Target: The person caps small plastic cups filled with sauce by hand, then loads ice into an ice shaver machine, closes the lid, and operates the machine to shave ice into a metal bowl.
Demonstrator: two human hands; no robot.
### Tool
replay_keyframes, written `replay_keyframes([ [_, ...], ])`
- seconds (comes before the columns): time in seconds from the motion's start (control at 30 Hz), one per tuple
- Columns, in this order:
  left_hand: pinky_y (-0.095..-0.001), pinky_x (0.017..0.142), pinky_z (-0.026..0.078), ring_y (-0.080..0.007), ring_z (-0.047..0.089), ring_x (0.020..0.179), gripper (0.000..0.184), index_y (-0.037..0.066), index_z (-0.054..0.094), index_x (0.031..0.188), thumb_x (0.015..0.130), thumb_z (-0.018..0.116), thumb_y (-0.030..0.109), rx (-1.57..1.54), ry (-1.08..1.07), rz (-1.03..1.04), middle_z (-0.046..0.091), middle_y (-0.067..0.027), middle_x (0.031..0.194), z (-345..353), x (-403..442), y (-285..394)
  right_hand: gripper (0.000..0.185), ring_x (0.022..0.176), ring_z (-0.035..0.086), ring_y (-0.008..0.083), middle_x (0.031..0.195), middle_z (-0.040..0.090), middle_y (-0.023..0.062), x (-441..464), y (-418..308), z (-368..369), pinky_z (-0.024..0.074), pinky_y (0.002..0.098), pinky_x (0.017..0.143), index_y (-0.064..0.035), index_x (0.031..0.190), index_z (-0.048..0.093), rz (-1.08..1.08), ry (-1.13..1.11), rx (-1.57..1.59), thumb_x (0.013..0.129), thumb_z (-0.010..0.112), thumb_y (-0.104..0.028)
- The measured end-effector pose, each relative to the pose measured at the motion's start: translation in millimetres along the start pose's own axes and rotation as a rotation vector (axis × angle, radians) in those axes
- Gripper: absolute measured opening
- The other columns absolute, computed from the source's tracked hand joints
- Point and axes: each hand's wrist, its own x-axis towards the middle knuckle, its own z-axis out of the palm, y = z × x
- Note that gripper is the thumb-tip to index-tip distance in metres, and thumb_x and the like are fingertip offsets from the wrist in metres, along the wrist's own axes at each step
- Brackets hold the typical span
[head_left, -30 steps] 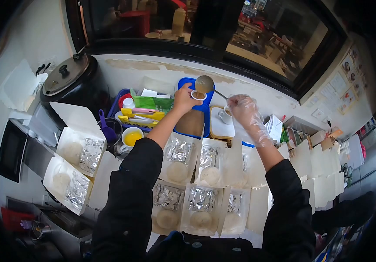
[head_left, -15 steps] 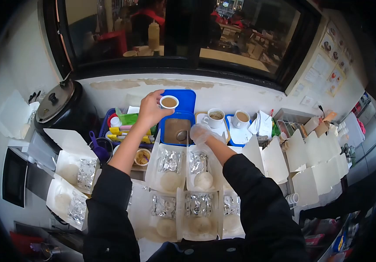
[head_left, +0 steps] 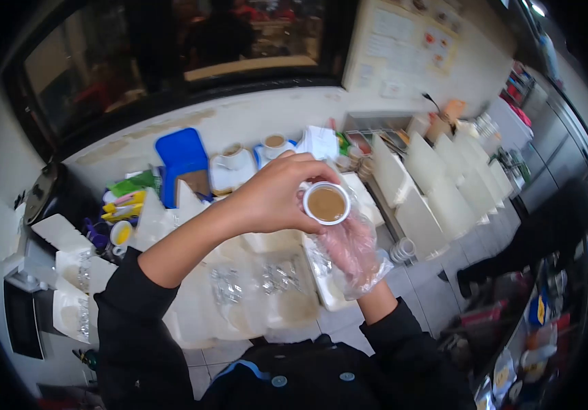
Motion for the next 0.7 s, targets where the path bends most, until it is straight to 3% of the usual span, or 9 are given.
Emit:
replay_keyframes([
  [0.03, -0.0353, 0.091, 0.036, -0.0239, 0.052, 0.101, 0.058, 0.010, 0.060, 0.104, 0.054, 0.083, 0.026, -0.052, -0.056, 0.006, 0.057, -0.0070, 0.103, 21, 17, 13, 0.050, 0.120, 0.040, 0.0348, 0.133, 0.034, 0.0226, -26, -18, -3, 0.0408, 0.0447, 0.097, 0.0037, 0.131, 0.028, -0.056, -0.007, 0.001, 0.088, 0.048, -0.011],
  [0.13, -0.0347, 0.090, 0.037, -0.0246, 0.052, 0.098, 0.065, 0.012, 0.058, 0.110, 0.053, 0.084, 0.030, -0.109, -0.127, 0.160, 0.054, -0.0078, 0.106, 87, 60, 47, 0.053, 0.122, 0.037, 0.0368, 0.131, 0.035, 0.0265, -112, -66, -23, 0.0397, 0.0455, 0.098, 0.0043, 0.130, 0.030, -0.238, 0.120, 0.066, 0.083, 0.053, -0.005],
  [0.17, -0.0340, 0.086, 0.040, -0.0231, 0.051, 0.097, 0.066, 0.012, 0.056, 0.115, 0.058, 0.082, 0.035, -0.132, -0.117, 0.203, 0.052, -0.0085, 0.108, 112, 71, 54, 0.053, 0.123, 0.036, 0.0376, 0.131, 0.034, 0.0271, -135, -82, -27, 0.0391, 0.0463, 0.098, 0.0045, 0.130, 0.030, -0.295, 0.175, 0.042, 0.083, 0.053, -0.004],
  [0.27, -0.0327, 0.081, 0.043, -0.0207, 0.052, 0.095, 0.061, 0.011, 0.053, 0.118, 0.067, 0.077, 0.036, -0.430, -0.249, 0.011, 0.053, -0.0086, 0.106, 165, 107, 72, 0.054, 0.124, 0.032, 0.0403, 0.133, 0.029, 0.0279, -203, -119, -31, 0.0371, 0.0487, 0.100, 0.0057, 0.130, 0.029, -0.400, 0.266, 0.271, 0.082, 0.053, -0.001],
  [0.3, -0.0322, 0.074, 0.047, -0.0203, 0.056, 0.088, 0.051, 0.008, 0.056, 0.113, 0.074, 0.071, 0.037, -0.513, -0.254, -0.089, 0.057, -0.0103, 0.098, 196, 116, 63, 0.054, 0.125, 0.031, 0.0413, 0.134, 0.028, 0.0280, -222, -130, -32, 0.0364, 0.0495, 0.101, 0.0063, 0.130, 0.028, -0.423, 0.273, 0.392, 0.082, 0.052, 0.000],
  [0.37, -0.0334, 0.072, 0.048, -0.0241, 0.059, 0.082, 0.042, 0.004, 0.060, 0.104, 0.074, 0.071, 0.032, -0.406, -0.340, -0.129, 0.061, -0.0123, 0.089, 270, 127, 26, 0.054, 0.125, 0.030, 0.0425, 0.135, 0.026, 0.0280, -263, -147, -44, 0.0351, 0.0508, 0.102, 0.0072, 0.130, 0.026, -0.539, 0.324, 0.271, 0.083, 0.051, 0.001],
  [0.5, -0.0378, 0.077, 0.049, -0.0332, 0.060, 0.086, 0.045, 0.003, 0.062, 0.097, 0.060, 0.079, 0.022, 0.352, -0.657, -0.076, 0.061, -0.0177, 0.087, 404, 122, -44, 0.053, 0.125, 0.029, 0.0428, 0.134, 0.026, 0.0287, -321, -160, -68, 0.0354, 0.0516, 0.102, 0.0079, 0.131, 0.023, -0.678, 0.374, 0.219, 0.086, 0.048, -0.001],
  [0.6, -0.0382, 0.077, 0.050, -0.0309, 0.062, 0.085, 0.052, 0.002, 0.062, 0.094, 0.049, 0.082, 0.019, 0.412, -0.444, -0.076, 0.064, -0.0185, 0.092, 441, 109, -68, 0.049, 0.124, 0.031, 0.0416, 0.132, 0.029, 0.0287, -346, -161, -82, 0.0325, 0.0517, 0.103, 0.0074, 0.128, 0.028, -0.731, 0.416, 0.256, 0.085, 0.050, -0.002],
  [0.7, -0.0388, 0.079, 0.049, -0.0301, 0.061, 0.088, 0.057, 0.003, 0.062, 0.095, 0.045, 0.084, 0.019, 0.425, -0.602, -0.041, 0.063, -0.0181, 0.096, 449, 113, -87, 0.044, 0.122, 0.034, 0.0398, 0.130, 0.035, 0.0284, -360, -158, -91, 0.0255, 0.0521, 0.106, 0.0080, 0.121, 0.037, -0.786, 0.473, 0.246, 0.081, 0.054, -0.001],
])
